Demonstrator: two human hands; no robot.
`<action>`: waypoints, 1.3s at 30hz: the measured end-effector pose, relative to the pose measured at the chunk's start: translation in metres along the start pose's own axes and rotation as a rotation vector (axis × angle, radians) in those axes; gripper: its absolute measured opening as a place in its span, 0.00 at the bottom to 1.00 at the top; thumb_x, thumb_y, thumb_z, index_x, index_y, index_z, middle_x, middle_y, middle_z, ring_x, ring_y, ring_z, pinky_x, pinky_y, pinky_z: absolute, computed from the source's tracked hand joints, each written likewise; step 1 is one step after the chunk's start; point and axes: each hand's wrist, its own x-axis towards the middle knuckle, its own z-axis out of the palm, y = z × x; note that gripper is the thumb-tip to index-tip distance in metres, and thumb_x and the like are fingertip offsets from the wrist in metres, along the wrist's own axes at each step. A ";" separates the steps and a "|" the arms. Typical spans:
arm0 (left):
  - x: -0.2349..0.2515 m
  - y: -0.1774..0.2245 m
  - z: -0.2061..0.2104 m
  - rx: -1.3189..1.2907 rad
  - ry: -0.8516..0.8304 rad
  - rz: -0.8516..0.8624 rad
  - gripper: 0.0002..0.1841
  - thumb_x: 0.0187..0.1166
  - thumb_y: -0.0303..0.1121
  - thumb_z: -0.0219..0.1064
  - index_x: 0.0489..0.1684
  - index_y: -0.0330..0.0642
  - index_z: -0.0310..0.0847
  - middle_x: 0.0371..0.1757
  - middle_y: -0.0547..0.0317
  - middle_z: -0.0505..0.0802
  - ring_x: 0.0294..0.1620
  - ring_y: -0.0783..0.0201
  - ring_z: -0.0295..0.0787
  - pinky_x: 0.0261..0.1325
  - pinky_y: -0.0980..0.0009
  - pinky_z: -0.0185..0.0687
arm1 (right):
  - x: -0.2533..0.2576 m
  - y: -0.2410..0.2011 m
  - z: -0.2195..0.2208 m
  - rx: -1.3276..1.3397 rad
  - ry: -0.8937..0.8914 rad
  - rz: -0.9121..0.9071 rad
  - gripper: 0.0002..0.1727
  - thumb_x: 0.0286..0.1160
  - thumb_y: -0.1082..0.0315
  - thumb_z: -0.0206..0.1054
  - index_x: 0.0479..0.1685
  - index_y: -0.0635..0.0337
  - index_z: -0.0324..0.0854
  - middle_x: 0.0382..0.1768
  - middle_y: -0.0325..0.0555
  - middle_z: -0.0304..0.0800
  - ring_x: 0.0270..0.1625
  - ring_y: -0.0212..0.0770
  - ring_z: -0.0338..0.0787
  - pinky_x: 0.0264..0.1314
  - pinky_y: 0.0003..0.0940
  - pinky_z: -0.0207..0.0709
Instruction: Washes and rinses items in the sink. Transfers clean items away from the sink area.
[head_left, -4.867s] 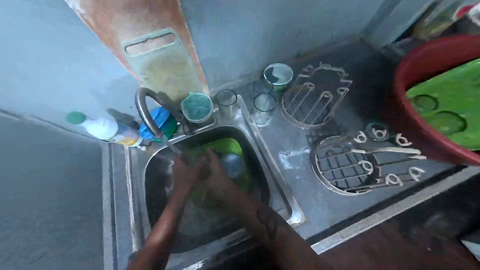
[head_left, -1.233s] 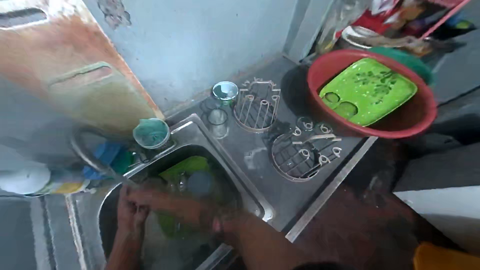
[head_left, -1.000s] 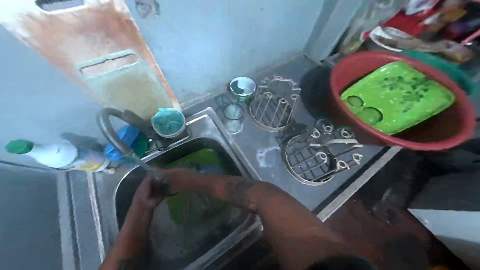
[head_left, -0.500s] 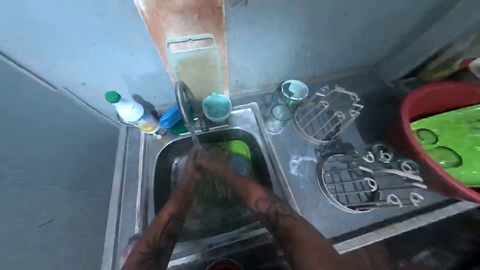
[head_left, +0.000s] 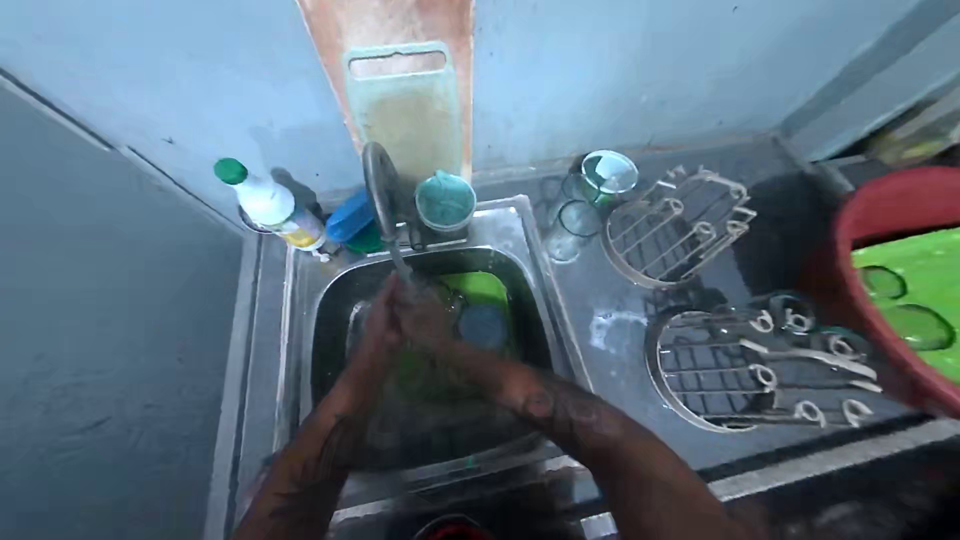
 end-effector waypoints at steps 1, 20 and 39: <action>0.004 0.004 -0.001 0.045 0.019 -0.017 0.14 0.92 0.46 0.51 0.44 0.48 0.77 0.25 0.64 0.84 0.23 0.71 0.83 0.25 0.72 0.82 | -0.002 0.011 -0.004 -0.257 -0.055 -0.139 0.23 0.90 0.61 0.55 0.72 0.70 0.79 0.69 0.65 0.85 0.76 0.60 0.81 0.82 0.61 0.65; -0.018 -0.004 0.015 -0.342 -0.013 -0.187 0.24 0.87 0.60 0.45 0.50 0.51 0.75 0.36 0.60 0.88 0.35 0.64 0.88 0.37 0.61 0.89 | 0.002 0.037 -0.031 -0.122 0.088 -0.399 0.35 0.81 0.54 0.70 0.83 0.64 0.71 0.82 0.60 0.74 0.83 0.55 0.75 0.85 0.54 0.68; -0.100 0.020 0.118 1.827 -0.510 0.544 0.22 0.89 0.42 0.59 0.74 0.40 0.81 0.67 0.36 0.87 0.61 0.38 0.88 0.65 0.38 0.79 | -0.047 0.029 -0.025 1.400 0.014 0.486 0.23 0.98 0.62 0.35 0.76 0.64 0.66 0.53 0.54 0.83 0.44 0.38 0.84 0.47 0.31 0.80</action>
